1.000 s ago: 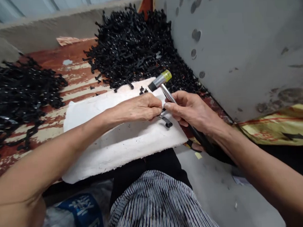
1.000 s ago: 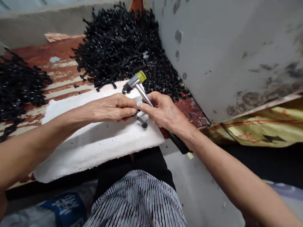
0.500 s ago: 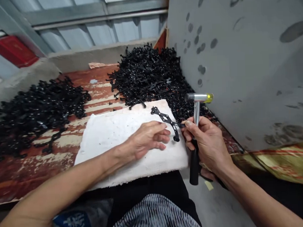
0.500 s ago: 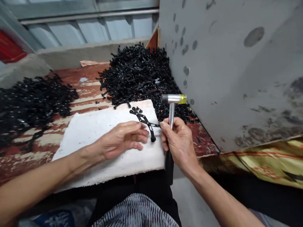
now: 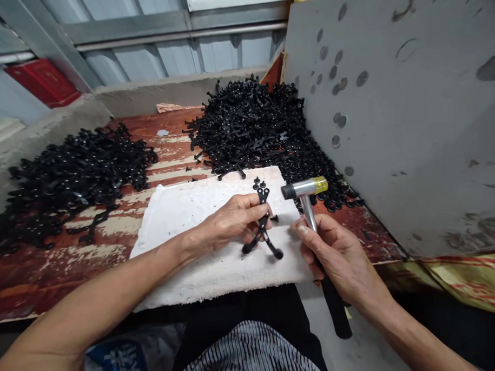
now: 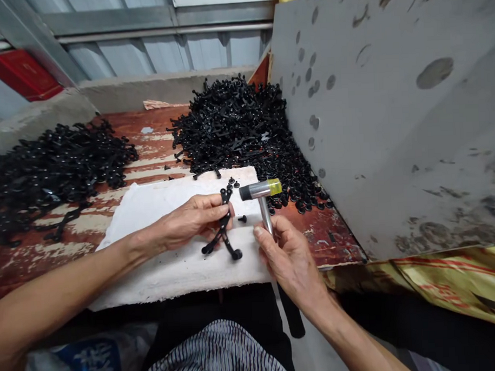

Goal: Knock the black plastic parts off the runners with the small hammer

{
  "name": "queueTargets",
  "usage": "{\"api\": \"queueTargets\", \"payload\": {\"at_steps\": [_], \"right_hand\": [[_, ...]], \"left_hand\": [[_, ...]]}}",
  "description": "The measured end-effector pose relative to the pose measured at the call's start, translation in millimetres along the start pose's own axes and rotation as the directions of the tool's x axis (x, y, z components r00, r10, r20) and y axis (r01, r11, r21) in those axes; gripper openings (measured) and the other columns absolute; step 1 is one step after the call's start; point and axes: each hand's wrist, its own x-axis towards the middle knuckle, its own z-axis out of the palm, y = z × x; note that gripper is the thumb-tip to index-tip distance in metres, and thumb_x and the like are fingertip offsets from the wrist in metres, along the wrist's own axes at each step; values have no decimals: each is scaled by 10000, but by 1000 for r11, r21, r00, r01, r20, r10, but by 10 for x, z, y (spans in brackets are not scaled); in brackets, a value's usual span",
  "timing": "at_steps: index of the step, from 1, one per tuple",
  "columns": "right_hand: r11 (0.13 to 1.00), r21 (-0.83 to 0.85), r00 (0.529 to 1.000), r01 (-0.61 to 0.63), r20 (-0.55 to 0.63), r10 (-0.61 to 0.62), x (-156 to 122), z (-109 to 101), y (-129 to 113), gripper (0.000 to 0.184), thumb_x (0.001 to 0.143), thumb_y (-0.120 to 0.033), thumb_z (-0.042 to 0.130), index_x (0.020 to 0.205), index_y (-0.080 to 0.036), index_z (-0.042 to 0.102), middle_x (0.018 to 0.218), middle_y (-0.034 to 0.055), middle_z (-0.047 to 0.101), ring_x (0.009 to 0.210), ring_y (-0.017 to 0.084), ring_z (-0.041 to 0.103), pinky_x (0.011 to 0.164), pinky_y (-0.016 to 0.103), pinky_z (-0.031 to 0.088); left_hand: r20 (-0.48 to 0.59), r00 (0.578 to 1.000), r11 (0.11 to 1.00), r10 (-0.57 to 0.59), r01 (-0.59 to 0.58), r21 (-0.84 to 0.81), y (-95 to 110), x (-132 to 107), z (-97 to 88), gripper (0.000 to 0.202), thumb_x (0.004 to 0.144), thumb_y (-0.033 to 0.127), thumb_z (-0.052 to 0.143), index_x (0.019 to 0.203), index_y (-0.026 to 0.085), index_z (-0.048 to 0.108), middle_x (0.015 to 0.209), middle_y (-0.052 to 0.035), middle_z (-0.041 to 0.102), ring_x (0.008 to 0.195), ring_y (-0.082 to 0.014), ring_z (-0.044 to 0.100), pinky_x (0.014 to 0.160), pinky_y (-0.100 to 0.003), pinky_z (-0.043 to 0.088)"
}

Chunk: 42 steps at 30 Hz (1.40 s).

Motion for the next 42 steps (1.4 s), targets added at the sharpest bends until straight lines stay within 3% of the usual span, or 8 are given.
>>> {"api": "queueTargets", "payload": {"at_steps": [5, 9, 15, 20, 26, 33, 38, 42], "right_hand": [[996, 63, 997, 65, -34, -63, 113, 34, -95, 286, 804, -455, 670, 883, -210, 546, 543, -71, 492, 406, 71, 371, 335, 178, 304], [998, 67, 999, 13, 31, -15, 129, 107, -133, 250, 786, -413, 676, 793, -204, 538, 511, -78, 452, 413, 66, 358, 341, 169, 303], [989, 114, 995, -89, 51, 84, 126, 163, -107, 239, 751, -392, 676, 752, -202, 531, 479, -87, 430, 383, 62, 344, 338, 173, 300], [995, 28, 989, -97, 117, 93, 134, 151, -108, 217, 757, -368, 669, 856, -180, 625, 509, -79, 428, 399, 58, 335, 336, 169, 298], [997, 70, 1000, -19, -9, 20, 133, 36, -111, 231, 796, -392, 637, 913, -201, 582, 533, -77, 467, 398, 66, 356, 323, 166, 300], [1000, 14, 986, -22, 165, 19, 149, 56, -113, 162, 880, -358, 536, 933, -207, 561, 534, -56, 528, 401, 74, 386, 333, 150, 292], [997, 73, 992, -26, 124, 17, 174, 10, -22, 163, 853, -362, 579, 907, -218, 527, 550, -54, 560, 398, 79, 409, 313, 150, 299], [984, 173, 999, -38, 38, 32, 136, -42, -11, 246, 787, -383, 664, 882, -216, 511, 721, -12, 674, 388, 55, 429, 301, 149, 303]], "left_hand": [[236, 972, 964, -5, -58, 259, -9, -64, 3, 275, 875, 393, 548, 742, 154, 525, 634, 27, 549, 497, -63, 478, 484, -201, 389], [291, 956, 942, -27, -73, 327, -39, -92, 51, 310, 886, 433, 507, 720, 173, 474, 610, 44, 495, 489, -62, 463, 462, -184, 389], [249, 969, 913, 2, -103, 395, -126, -158, 49, 265, 913, 384, 481, 776, 161, 523, 645, 34, 524, 493, -54, 461, 454, -169, 382], [187, 982, 948, -1, -58, 313, -148, -125, 29, 219, 892, 307, 505, 744, 149, 542, 673, 7, 602, 438, -41, 466, 438, -182, 370], [59, 996, 949, -66, 44, 312, -50, -36, -89, 253, 897, 268, 502, 683, 136, 530, 638, 3, 614, 369, -14, 415, 375, -162, 260], [13, 996, 962, -84, 77, 263, -35, -26, -182, 266, 897, 275, 525, 670, 136, 538, 619, 7, 610, 359, -13, 411, 370, -169, 276], [14, 995, 961, -97, 90, 261, -48, -22, -219, 262, 899, 282, 535, 683, 135, 549, 622, 5, 615, 361, -12, 422, 349, -161, 253], [28, 991, 962, -129, 118, 247, -40, 27, -210, 246, 917, 257, 509, 706, 136, 548, 623, 4, 614, 357, -14, 434, 336, -158, 235]]}}
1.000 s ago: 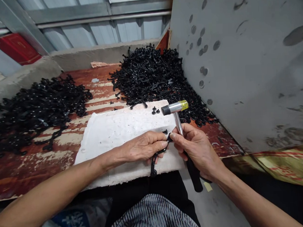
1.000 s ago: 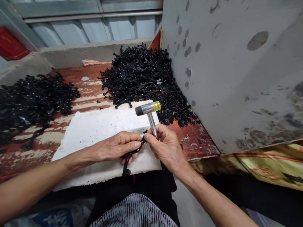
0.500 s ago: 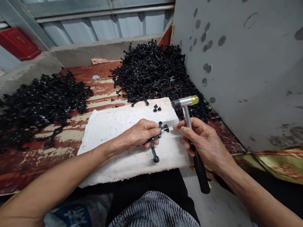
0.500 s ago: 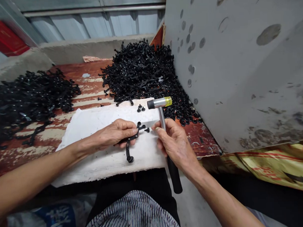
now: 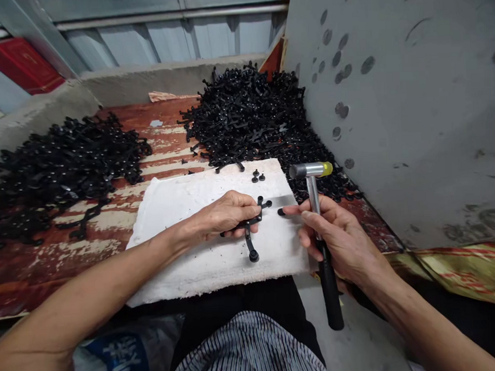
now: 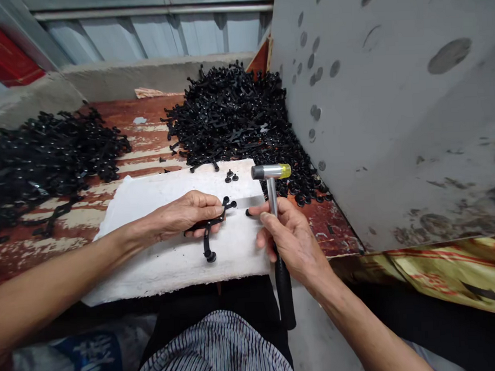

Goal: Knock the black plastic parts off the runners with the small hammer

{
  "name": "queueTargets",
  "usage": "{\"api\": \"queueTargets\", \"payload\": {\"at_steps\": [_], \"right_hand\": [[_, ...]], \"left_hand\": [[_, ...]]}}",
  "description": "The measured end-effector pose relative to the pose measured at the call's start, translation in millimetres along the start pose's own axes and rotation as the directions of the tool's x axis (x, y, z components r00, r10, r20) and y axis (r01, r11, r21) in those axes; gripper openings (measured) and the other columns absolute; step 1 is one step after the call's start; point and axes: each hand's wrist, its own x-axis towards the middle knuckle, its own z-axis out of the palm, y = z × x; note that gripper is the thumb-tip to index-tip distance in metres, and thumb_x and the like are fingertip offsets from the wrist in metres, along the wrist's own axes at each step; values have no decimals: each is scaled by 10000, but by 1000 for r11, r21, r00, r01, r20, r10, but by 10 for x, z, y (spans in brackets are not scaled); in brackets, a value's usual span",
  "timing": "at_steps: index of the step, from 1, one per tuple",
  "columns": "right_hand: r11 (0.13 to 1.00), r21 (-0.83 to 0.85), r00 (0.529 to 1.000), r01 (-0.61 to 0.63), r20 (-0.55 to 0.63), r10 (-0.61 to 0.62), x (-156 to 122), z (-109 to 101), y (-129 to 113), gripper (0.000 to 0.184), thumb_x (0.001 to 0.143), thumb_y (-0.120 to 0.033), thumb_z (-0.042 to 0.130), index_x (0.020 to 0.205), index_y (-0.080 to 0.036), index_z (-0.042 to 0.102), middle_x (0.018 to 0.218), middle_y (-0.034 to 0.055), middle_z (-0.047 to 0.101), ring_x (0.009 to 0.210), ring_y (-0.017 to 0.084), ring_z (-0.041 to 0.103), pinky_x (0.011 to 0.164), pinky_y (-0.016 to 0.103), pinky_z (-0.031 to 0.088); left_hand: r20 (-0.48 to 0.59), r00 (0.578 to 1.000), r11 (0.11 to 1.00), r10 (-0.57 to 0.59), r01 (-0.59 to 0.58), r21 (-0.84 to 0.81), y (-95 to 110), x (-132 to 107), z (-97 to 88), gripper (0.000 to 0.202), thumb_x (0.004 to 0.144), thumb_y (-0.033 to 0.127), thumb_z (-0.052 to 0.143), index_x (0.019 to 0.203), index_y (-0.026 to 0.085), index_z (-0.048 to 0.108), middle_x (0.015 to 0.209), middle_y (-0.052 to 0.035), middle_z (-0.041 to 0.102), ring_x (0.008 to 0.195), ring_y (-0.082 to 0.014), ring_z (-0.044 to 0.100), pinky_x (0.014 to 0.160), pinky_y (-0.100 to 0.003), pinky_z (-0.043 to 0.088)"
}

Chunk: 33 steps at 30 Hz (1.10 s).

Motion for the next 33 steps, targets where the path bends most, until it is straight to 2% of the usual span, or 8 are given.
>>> {"api": "queueTargets", "payload": {"at_steps": [3, 6, 12, 24, 33], "right_hand": [[996, 89, 998, -18, -66, 24, -40, 6, 2, 296, 737, -374, 709, 860, -208, 496, 904, 30, 719, 377, 33, 447, 291, 147, 298], [986, 161, 993, -38, -105, 56, -70, 17, 36, 333, 710, -371, 734, 854, -209, 480, 998, 44, 717, 364, 23, 455, 282, 148, 300], [970, 230, 987, -78, -121, 108, -77, -9, 114, 393, 647, -373, 777, 843, -199, 483, 976, 49, 718, 363, 32, 486, 270, 143, 301], [980, 197, 991, -38, -118, 62, -73, -16, 139, 367, 665, -391, 764, 831, -190, 506, 990, 68, 713, 399, 47, 514, 254, 137, 316], [980, 194, 990, -37, -125, 62, -64, -17, 131, 376, 653, -390, 771, 839, -190, 513, 979, 67, 712, 418, 61, 537, 250, 138, 324]], "left_hand": [[23, 1000, 1000, -4, 4, -6, 38, 49, 41, 255, 924, 237, 500, 695, 133, 544, 618, 6, 610, 348, -10, 427, 334, -159, 228], [34, 999, 1000, -11, 11, -5, 84, 97, 93, 280, 931, 217, 489, 670, 130, 536, 593, 12, 598, 336, -8, 415, 333, -162, 221], [61, 998, 1000, -7, 9, -20, 111, 176, 141, 299, 934, 220, 489, 651, 131, 530, 565, 14, 592, 332, -10, 406, 335, -172, 225], [73, 997, 1000, -21, 21, -3, 105, 177, 165, 300, 934, 225, 491, 650, 135, 520, 523, 31, 562, 327, -12, 403, 330, -168, 239], [76, 997, 1000, -14, 15, -13, 84, 202, 155, 294, 933, 229, 493, 657, 133, 526, 566, 18, 593, 324, -9, 411, 314, -165, 234]]}}
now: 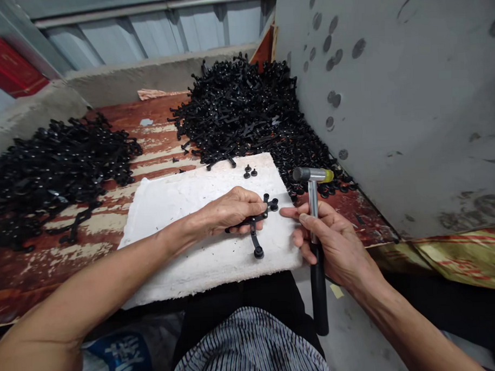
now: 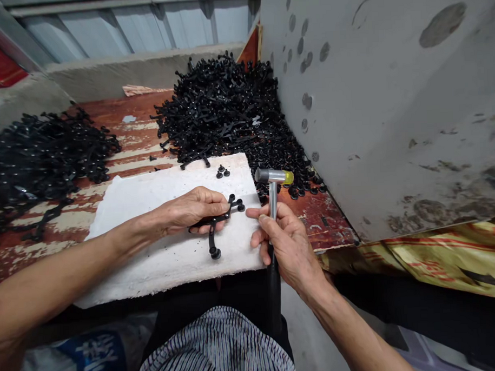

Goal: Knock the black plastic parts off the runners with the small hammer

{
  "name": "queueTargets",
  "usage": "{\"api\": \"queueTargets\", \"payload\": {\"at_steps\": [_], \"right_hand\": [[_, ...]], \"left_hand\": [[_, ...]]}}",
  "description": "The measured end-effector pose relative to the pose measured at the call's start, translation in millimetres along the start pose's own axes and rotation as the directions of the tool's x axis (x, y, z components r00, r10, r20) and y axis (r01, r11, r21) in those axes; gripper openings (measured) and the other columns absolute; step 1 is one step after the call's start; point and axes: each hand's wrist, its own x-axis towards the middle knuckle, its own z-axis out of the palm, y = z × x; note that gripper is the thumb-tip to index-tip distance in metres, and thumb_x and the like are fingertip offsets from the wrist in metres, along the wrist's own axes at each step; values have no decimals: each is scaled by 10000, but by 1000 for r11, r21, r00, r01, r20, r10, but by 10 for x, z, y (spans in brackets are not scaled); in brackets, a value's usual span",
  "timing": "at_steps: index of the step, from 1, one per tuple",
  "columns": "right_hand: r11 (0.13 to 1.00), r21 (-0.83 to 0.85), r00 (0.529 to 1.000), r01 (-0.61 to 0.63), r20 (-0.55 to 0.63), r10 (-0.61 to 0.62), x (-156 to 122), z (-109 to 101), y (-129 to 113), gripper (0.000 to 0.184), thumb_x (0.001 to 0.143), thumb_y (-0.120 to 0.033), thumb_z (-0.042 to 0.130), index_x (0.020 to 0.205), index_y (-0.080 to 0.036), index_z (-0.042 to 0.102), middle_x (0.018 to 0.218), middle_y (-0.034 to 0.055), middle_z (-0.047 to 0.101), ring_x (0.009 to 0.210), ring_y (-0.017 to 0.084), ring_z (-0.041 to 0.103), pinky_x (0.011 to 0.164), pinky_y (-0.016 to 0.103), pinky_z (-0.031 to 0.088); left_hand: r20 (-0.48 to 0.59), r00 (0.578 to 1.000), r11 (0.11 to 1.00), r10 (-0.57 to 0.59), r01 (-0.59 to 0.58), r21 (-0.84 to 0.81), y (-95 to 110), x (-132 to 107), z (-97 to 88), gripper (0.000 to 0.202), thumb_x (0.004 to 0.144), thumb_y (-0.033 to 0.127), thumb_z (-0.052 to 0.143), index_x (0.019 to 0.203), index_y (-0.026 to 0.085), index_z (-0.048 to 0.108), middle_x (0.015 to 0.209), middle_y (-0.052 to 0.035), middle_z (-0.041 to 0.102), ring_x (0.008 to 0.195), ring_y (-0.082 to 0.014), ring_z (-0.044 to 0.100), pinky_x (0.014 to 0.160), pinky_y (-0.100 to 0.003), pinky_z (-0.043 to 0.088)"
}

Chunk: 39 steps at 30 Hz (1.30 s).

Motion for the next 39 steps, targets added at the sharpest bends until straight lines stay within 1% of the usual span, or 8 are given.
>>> {"api": "queueTargets", "payload": {"at_steps": [15, 17, 20, 22, 25, 30, 34, 39], "right_hand": [[976, -208, 996, 64, 68, -51, -39, -87, -41, 308, 799, -457, 666, 928, -201, 556, 886, 31, 678, 407, 47, 444, 289, 167, 323], [898, -398, 981, 188, 112, -156, -49, -158, -75, 286, 884, -438, 572, 1056, -211, 601, 826, 27, 666, 446, 78, 489, 346, 195, 403], [618, -660, 898, 427, 225, -379, -42, -275, -113, 350, 938, -337, 496, 1253, -221, 595, 951, 73, 710, 774, 186, 685, 699, 331, 594], [435, -733, 826, 523, 310, -471, -45, -333, -135, 396, 940, -277, 482, 1322, -225, 573, 1151, 95, 699, 1020, 236, 678, 916, 422, 553], [284, -748, 758, 600, 417, -502, -107, -352, -192, 450, 950, -193, 445, 1390, -248, 527, 1285, 88, 648, 1111, 240, 649, 940, 423, 547], [156, -735, 643, 660, 445, -623, -220, -282, -262, 534, 945, -140, 452, 1462, -273, 447, 1139, 92, 687, 897, 199, 682, 762, 333, 589], [67, -757, 674, 650, 533, -511, -193, -282, -260, 515, 941, -134, 409, 1438, -244, 487, 894, 78, 696, 669, 179, 660, 562, 299, 571], [144, -721, 618, 678, 452, -644, -284, -259, -308, 600, 933, -105, 464, 1481, -344, 406, 1217, 67, 661, 982, 216, 674, 771, 332, 585]], "left_hand": [[-15, 1000, 997, -19, 21, 72, 42, 26, 14, 287, 899, 201, 504, 619, 143, 531, 561, 10, 603, 308, -18, 403, 299, -166, 220], [-37, 999, 992, -36, 41, 119, 68, 32, 10, 278, 880, 183, 506, 604, 150, 524, 554, 10, 604, 299, -22, 393, 297, -173, 215], [-46, 998, 982, -36, 44, 182, 99, 40, -10, 261, 848, 185, 523, 590, 154, 534, 545, 5, 608, 297, -26, 379, 300, -181, 215], [-36, 999, 975, -23, 30, 218, 104, 49, -29, 246, 825, 198, 541, 583, 155, 546, 558, -3, 617, 303, -29, 387, 303, -186, 216], [-17, 1000, 971, -8, 12, 240, 94, 67, -52, 234, 800, 214, 549, 572, 159, 551, 571, -13, 620, 313, -37, 400, 305, -194, 217], [-20, 1000, 967, 7, -1, 254, 73, 89, -62, 203, 773, 221, 553, 578, 165, 556, 565, -25, 621, 318, -45, 393, 311, -203, 216], [-27, 1000, 973, 6, 1, 231, 60, 86, -54, 207, 775, 231, 554, 578, 165, 552, 562, -15, 611, 313, -42, 381, 316, -205, 208], [5, 999, 981, 33, -34, 192, 44, 80, -55, 233, 778, 228, 556, 554, 164, 555, 508, -6, 575, 309, -47, 369, 318, -207, 210]]}}
